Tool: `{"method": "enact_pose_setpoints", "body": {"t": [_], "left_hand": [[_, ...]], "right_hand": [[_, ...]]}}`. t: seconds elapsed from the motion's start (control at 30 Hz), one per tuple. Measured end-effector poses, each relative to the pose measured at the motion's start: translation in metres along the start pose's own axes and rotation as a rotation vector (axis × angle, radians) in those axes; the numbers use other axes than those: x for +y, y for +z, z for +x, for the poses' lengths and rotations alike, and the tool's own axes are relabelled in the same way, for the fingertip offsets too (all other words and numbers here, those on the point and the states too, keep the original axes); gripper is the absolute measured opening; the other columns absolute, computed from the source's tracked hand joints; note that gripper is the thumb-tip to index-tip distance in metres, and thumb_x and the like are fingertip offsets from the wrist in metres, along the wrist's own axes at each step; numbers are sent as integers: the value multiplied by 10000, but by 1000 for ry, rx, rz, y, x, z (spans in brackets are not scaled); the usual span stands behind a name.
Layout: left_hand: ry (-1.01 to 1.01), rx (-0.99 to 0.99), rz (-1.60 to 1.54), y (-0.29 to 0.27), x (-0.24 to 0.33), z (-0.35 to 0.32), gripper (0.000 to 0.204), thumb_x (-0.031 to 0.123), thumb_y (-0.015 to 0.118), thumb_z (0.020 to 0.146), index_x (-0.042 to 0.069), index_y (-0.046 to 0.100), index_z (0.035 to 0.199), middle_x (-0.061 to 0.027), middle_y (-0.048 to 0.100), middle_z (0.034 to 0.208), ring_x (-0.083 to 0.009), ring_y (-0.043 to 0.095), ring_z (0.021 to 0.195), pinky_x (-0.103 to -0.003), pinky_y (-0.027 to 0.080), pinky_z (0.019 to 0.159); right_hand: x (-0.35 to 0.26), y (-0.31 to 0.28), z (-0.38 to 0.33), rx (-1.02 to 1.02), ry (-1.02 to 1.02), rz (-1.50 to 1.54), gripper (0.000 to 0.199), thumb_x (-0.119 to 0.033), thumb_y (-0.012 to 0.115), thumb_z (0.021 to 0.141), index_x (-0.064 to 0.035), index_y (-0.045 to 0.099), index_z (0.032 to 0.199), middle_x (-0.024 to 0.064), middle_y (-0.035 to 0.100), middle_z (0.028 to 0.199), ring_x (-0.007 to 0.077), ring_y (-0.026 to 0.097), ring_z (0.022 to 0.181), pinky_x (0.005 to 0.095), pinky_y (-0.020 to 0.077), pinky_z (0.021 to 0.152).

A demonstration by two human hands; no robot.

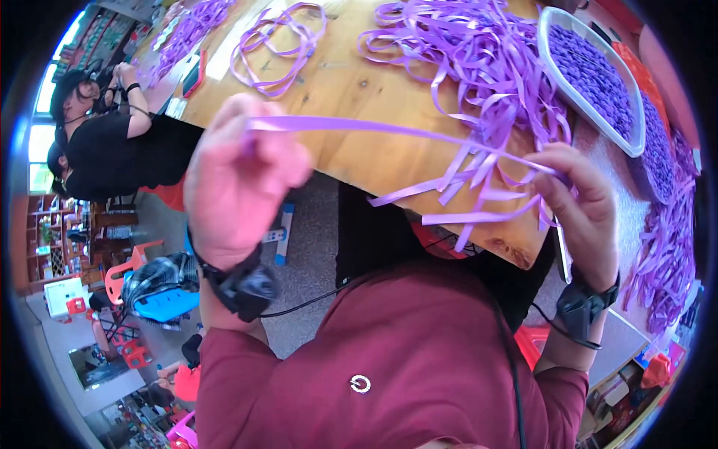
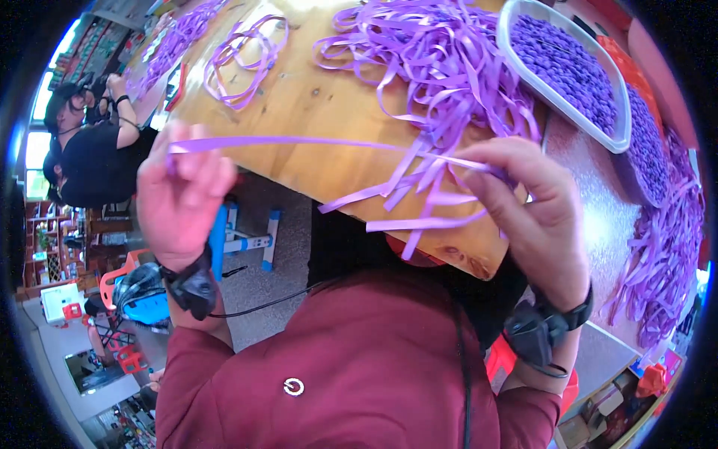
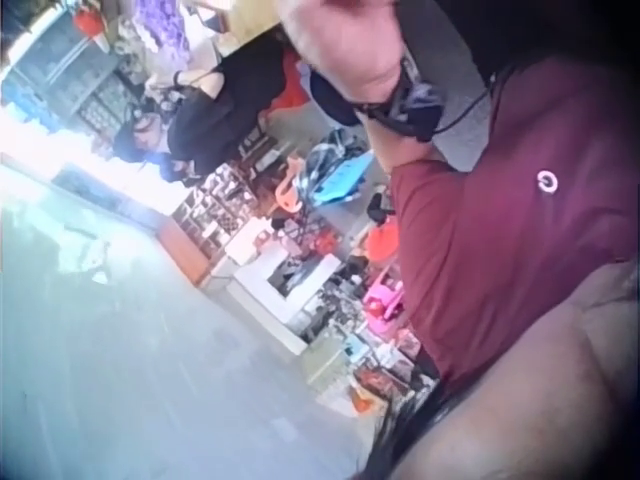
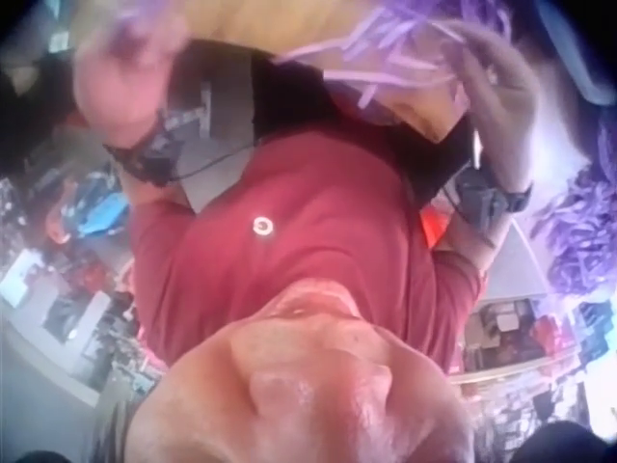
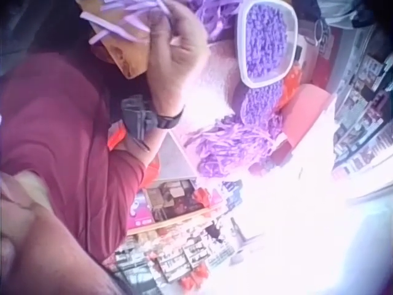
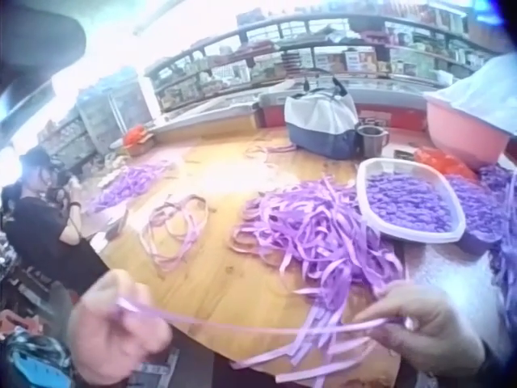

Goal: Braiding and twisting purple plastic ribbons at a production table.

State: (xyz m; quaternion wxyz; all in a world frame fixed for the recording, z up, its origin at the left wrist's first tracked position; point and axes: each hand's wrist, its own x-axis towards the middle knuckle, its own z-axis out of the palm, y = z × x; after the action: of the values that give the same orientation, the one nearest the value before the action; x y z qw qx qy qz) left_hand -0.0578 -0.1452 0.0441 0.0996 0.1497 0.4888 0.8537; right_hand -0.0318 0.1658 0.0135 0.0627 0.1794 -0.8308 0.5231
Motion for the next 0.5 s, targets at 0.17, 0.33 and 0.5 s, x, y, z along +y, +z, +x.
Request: {"method": "enact_pose_setpoints", "body": {"t": [0.17,0.33,0.5], "left_hand": [[5,61,-182,-21,2,-19,101,156,447,870,62,454,835,5,474,745,-70,398,511,-254,336,569],[2,53,-270,-25,-7,-16,59,113,450,844,65,445,810,1,455,771,-77,410,578,-255,332,588],[121,237,-402,-30,-9,-18,32,79,462,816,51,453,804,-21,458,867,-88,387,657,-250,310,614]], "right_hand": [[-9,-35,-12,55,176,235,197,-80,527,856,39,559,1009,42,570,907,51,476,699,177,371,623],[-18,-48,-29,140,124,139,205,-99,551,842,33,559,999,44,556,872,70,474,682,182,365,608],[3,-83,-55,279,42,171,227,-109,524,861,35,538,1036,71,566,908,98,491,677,212,385,640]]}}
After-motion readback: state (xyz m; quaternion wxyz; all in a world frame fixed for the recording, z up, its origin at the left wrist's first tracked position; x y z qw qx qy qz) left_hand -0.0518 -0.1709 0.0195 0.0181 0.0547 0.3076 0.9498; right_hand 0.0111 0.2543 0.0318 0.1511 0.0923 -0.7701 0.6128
